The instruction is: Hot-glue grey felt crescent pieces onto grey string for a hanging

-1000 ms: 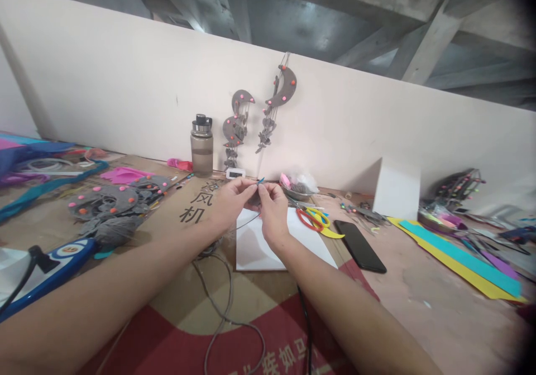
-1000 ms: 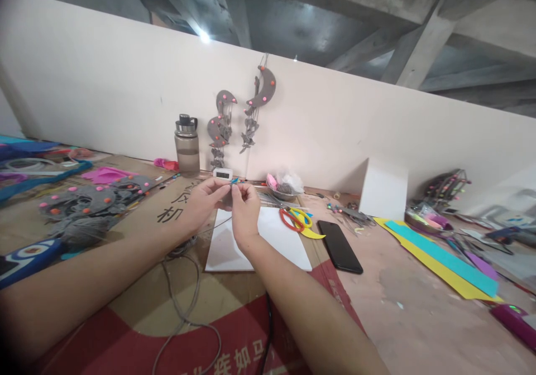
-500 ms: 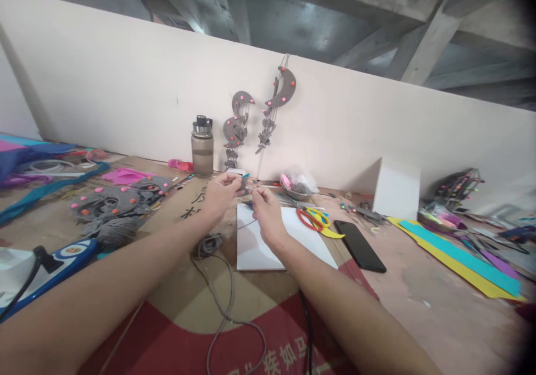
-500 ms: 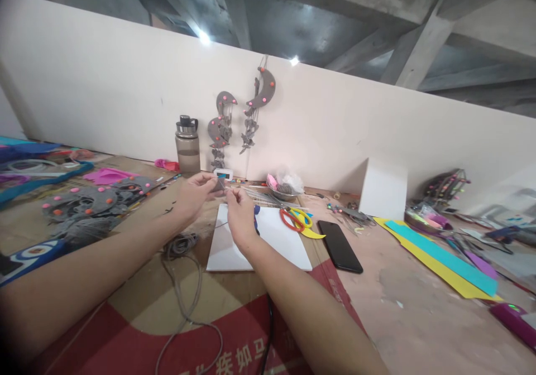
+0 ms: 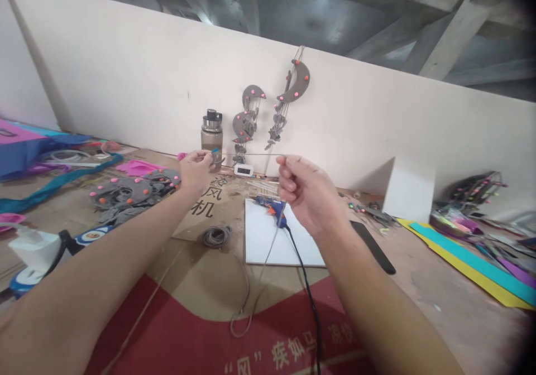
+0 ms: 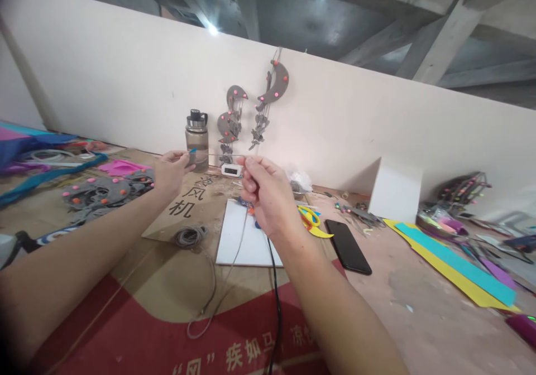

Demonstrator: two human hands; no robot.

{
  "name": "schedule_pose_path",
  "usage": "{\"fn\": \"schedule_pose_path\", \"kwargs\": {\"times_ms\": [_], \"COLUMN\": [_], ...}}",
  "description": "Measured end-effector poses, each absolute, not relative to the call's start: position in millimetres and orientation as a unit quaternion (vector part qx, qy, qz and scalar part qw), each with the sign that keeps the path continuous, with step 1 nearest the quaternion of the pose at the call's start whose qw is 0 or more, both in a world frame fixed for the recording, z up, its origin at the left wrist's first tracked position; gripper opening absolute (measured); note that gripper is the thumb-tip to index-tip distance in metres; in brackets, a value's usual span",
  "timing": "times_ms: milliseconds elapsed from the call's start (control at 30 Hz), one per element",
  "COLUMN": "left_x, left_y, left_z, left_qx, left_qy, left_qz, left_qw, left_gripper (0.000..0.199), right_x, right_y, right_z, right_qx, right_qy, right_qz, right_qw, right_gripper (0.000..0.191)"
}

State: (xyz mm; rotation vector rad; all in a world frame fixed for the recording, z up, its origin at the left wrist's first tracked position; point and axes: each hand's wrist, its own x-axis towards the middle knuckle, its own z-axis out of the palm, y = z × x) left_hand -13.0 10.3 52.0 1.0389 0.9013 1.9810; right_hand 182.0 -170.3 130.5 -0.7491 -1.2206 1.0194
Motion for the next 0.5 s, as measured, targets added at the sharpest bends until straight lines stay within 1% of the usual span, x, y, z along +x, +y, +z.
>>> {"fn": "schedule_pose_path", "kwargs": {"times_ms": [67,100,133,233,267,300,333,367,400,433,500], "left_x": [-16,-17,-17,-14,-12,-9,-6,-2,1,5,10], "left_y": [12,12,12,9,7,5,2,0,-3,-5,-10], "left_z": [52,52,53,58,59,60,61,62,62,63,63], "left_qx": [0.397,0.392,0.388,0.389,0.391,0.396,0.401,0.406,0.413,0.419,0.430], "left_qy": [0.345,0.339,0.332,0.310,0.306,0.304,0.301,0.298,0.292,0.285,0.270], "left_qz": [0.772,0.775,0.778,0.780,0.777,0.772,0.766,0.760,0.756,0.754,0.751], "left_qw": [0.359,0.362,0.366,0.379,0.387,0.395,0.403,0.411,0.416,0.418,0.422], "left_gripper": [0.009,0.009,0.010,0.011,0.012,0.013,0.014,0.015,0.017,0.018,0.021], "right_x": [184,185,185,192,196,202,209,216,223,230,240], "right_y": [-185,-191,-196,-193,-186,-176,-164,-150,-137,-125,-105], "right_z": [141,145,148,150,147,141,134,124,113,100,74], "right_qx": [-0.316,-0.311,-0.307,-0.314,-0.335,-0.367,-0.418,-0.476,-0.536,-0.590,-0.659], "right_qy": [-0.561,-0.589,-0.626,-0.735,-0.753,-0.755,-0.740,-0.724,-0.707,-0.686,-0.647], "right_qz": [0.434,0.432,0.438,0.451,0.437,0.406,0.348,0.271,0.190,0.125,0.093], "right_qw": [0.630,0.608,0.568,0.396,0.361,0.361,0.396,0.419,0.421,0.408,0.371], "right_gripper": [0.019,0.020,0.022,0.027,0.029,0.033,0.037,0.040,0.041,0.043,0.049]}}
